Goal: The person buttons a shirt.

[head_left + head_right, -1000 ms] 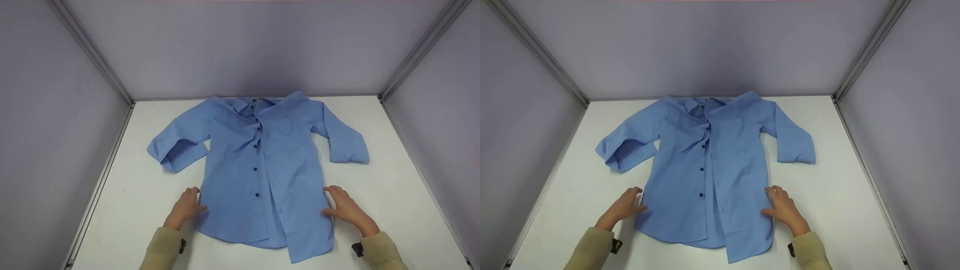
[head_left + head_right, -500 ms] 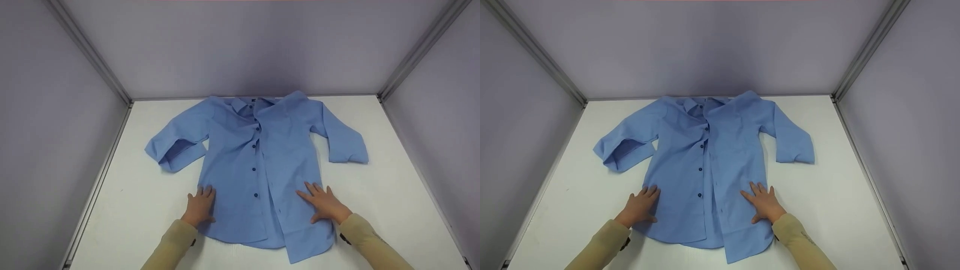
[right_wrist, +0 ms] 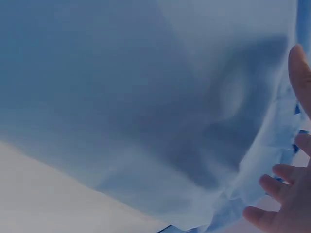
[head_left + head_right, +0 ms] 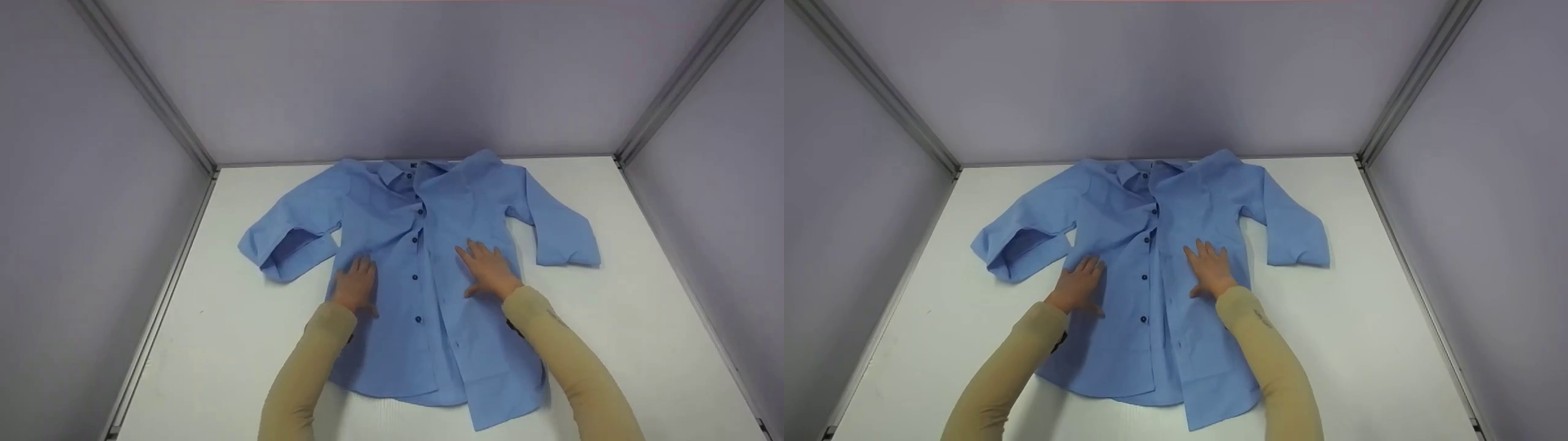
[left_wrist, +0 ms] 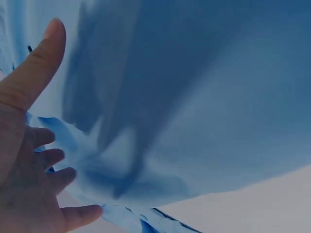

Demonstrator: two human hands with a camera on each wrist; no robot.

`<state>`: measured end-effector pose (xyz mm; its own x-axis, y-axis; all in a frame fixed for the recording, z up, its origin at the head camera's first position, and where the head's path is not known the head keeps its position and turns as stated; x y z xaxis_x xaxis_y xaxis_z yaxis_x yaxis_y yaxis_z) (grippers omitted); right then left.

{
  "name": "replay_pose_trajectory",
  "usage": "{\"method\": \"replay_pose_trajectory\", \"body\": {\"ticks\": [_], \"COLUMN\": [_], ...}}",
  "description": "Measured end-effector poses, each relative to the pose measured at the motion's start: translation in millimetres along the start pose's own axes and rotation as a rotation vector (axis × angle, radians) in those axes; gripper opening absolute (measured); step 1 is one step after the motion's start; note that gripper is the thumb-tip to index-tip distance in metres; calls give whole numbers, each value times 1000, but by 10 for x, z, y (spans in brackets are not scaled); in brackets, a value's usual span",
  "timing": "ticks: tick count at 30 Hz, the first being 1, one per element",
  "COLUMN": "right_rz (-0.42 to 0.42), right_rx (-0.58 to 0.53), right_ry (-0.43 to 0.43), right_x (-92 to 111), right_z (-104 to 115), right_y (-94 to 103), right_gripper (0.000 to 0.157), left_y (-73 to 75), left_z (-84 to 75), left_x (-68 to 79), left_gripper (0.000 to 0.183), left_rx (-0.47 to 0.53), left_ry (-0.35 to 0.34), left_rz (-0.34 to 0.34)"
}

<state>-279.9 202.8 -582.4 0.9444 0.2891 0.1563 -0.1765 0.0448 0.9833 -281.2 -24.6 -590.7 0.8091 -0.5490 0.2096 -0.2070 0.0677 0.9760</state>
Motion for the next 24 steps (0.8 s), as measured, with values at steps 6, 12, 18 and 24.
{"method": "replay_pose_trajectory", "body": {"ticks": [6, 12, 18, 24], "right_rz": [47, 46, 128, 150], "right_rx": [136, 165, 113, 78], "right_ry": [-75, -70, -85, -122], "right_x": [-267, -328, -319, -373], "right_z": [-127, -113, -119, -159], "right_y": [-201, -277, -318, -245], "right_gripper": [108, 110, 105, 103], "left_y": [-22, -96, -115, -24], "left_z": [-26, 70, 113, 153], "left_x": [-342, -392, -354, -416], "left_gripper": [55, 45, 36, 33], "left_rx": [-195, -201, -87, -32], "left_ry": [13, 77, 84, 103], "left_rz": [-39, -98, -146, -137]}}
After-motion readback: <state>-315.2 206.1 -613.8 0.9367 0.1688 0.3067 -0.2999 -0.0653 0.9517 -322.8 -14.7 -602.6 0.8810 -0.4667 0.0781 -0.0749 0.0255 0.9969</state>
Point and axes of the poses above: each hand's wrist, its own x-axis away from the middle knuckle, its own y-axis out of the back of the hand, z = x × y, the point moved 9 cm from there along -x, towards the middle knuckle, and after that the axes turned 7 degrees about -y, right-handed, at the moved point
